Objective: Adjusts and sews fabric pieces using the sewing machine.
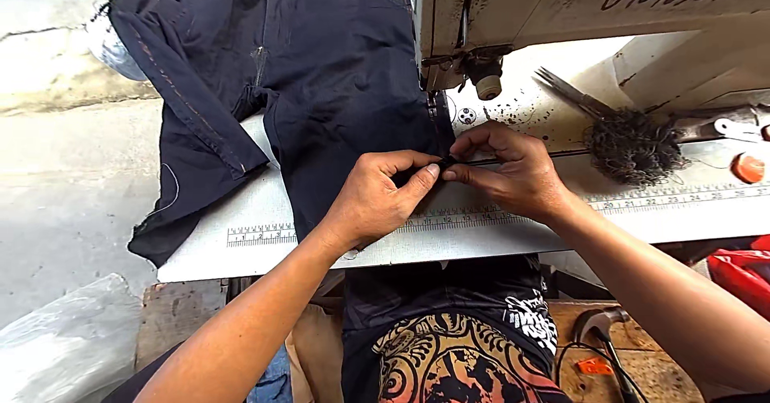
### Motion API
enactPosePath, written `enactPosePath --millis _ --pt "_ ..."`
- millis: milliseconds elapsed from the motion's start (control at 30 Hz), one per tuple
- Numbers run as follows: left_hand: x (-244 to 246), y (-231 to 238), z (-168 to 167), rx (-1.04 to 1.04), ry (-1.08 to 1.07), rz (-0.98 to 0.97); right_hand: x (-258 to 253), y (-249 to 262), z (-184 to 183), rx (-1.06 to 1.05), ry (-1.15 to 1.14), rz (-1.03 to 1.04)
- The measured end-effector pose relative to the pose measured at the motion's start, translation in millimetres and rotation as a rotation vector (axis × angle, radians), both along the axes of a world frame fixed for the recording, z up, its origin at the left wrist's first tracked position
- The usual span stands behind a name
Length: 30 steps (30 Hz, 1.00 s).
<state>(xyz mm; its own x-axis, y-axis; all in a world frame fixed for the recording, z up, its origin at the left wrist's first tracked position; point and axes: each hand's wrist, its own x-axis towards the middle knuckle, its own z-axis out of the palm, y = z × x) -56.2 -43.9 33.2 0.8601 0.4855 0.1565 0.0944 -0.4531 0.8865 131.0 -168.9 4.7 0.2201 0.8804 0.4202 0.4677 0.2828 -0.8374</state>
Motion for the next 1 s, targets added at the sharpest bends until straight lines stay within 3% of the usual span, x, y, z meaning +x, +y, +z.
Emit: enactPosePath --millis 233,733,1000 --pt "2 2 -2 -0.146 -0.003 0.038 -2 4 -14 0.273 -0.154 -0.005" --pt "1 0 -6 -0.221 -0.086 0.024 -8 0 -11 0.248 -0.162 -0.095" --pt "-1 -2 -5 -0.134 -0.159 -0.032 -4 -2 -10 0.251 -0.093 0.026"
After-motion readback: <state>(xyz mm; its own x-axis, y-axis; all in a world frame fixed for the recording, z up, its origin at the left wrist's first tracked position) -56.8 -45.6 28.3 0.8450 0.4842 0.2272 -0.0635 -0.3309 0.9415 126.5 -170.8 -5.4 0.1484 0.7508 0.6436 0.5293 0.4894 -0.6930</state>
